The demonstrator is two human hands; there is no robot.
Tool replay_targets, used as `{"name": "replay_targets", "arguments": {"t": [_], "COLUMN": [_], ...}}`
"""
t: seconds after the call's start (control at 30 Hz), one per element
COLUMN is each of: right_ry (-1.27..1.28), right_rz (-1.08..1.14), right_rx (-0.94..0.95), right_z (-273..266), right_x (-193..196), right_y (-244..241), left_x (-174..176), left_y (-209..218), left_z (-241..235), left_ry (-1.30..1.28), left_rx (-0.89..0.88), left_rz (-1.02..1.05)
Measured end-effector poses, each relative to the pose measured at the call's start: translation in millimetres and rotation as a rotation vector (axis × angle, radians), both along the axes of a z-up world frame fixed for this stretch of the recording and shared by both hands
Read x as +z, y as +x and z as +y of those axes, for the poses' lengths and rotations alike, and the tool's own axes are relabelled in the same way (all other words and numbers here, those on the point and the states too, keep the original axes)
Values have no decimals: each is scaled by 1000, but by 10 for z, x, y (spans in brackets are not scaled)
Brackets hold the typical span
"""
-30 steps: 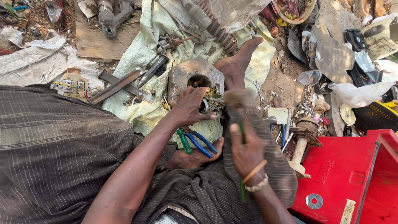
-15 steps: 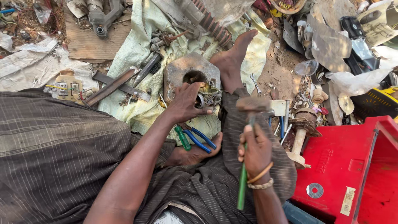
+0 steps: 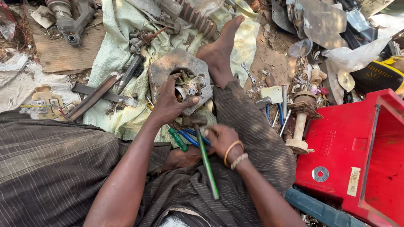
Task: The person sits on the ground and uses a hammer, screwdriver, and pliers to disassemble and adjust a metal mechanical component. They repeatedly strike the part with a hammer and use a screwdriver to pry or adjust internal pieces.
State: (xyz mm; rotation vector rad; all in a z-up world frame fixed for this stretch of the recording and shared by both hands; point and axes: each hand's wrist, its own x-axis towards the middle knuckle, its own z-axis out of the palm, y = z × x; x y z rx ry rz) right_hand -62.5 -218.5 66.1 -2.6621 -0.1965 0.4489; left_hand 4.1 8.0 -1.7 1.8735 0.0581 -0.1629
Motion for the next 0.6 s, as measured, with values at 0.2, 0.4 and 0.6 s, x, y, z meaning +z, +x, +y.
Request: {"name": "replay_targets", "arguments": {"t": [0.2,0.4,0.6], "right_ry": [-23,-17,-74], "right_rz": [77,-65,-58], "right_rx": [-358,-183,-227], "right_z": [170,-89,-292], "right_x": [-457,-1035,-1182], "right_y": [675,719,710], "left_x": [107,-145,-282], "left_y": [22,-11,-15], "left_z": [-12,-73,-163], "left_ry": [-75,-57,-106], "left_rx": [-2,-34,106], "left_rz": [4,43,-178]}}
